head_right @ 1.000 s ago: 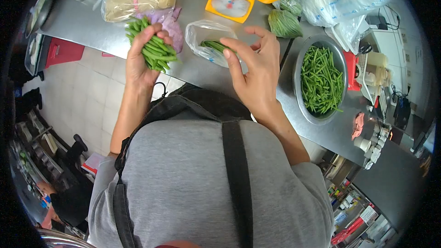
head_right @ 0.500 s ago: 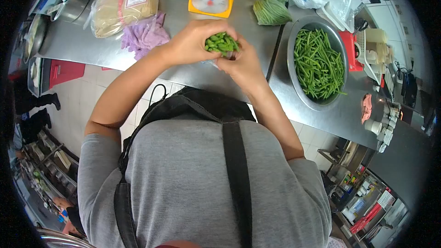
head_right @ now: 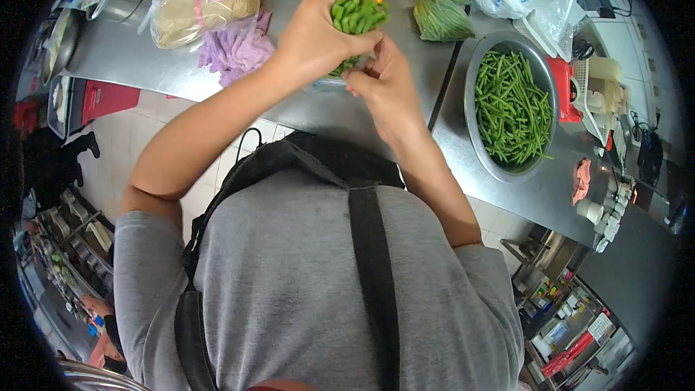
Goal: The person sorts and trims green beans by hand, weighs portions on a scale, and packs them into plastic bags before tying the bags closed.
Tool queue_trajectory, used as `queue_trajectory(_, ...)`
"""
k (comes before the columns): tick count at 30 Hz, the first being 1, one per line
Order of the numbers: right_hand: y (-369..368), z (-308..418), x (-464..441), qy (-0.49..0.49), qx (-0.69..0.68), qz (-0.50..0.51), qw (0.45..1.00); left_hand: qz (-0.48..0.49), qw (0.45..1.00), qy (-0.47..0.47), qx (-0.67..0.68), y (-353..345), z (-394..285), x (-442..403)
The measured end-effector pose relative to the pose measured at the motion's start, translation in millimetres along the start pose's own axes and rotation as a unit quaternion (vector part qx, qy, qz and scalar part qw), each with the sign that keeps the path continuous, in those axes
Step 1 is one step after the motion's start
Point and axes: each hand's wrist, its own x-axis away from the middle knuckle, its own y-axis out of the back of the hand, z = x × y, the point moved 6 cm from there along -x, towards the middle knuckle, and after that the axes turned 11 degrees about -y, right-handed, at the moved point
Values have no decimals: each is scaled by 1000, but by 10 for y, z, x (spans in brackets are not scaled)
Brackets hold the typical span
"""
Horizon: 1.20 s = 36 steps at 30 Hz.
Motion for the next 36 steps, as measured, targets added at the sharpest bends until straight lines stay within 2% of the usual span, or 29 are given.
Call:
queue_trajectory(1,-2,2,1,-1,-24,-7,1000,-60,998,-2,15,3,54,1)
queue_trajectory(4,27,-28,16,-16,-61,-22,998,-69,995,-18,69,-118,226,126)
queue_trajectory(7,158,-31,27,-34,-25,-28,999,46,989,-72,117,-117,251,198)
queue_trajectory(10,169,15,24,-26,21,-27,999,228,964,-123,-53,-112,130,157)
queue_trajectory(13,143,54,15,-12,77,-40,996,282,931,-135,-186,-152,151,22)
queue_trajectory(15,150,166,21,-14,120,-48,992,368,887,-70,-269,-172,81,-25)
queue_trajectory(19,-59,352,138,95,181,-26,979,506,771,32,-386,-260,241,38)
queue_trajectory(22,-226,344,171,104,181,12,978,430,834,61,-341,-377,582,49)
queue_trajectory(25,-197,291,102,87,177,27,980,391,868,47,-301,-481,935,69)
queue_trajectory(28,-97,330,91,91,169,11,981,526,744,-7,-412,-220,195,4)
queue_trajectory(31,-39,400,104,82,179,11,980,530,741,-75,-405,-101,-132,-109)
queue_trajectory(34,-9,448,121,61,180,21,981,461,830,-110,-293,92,-390,-132)
queue_trajectory(36,32,469,142,28,185,28,982,417,845,-111,-318,240,-518,-179)
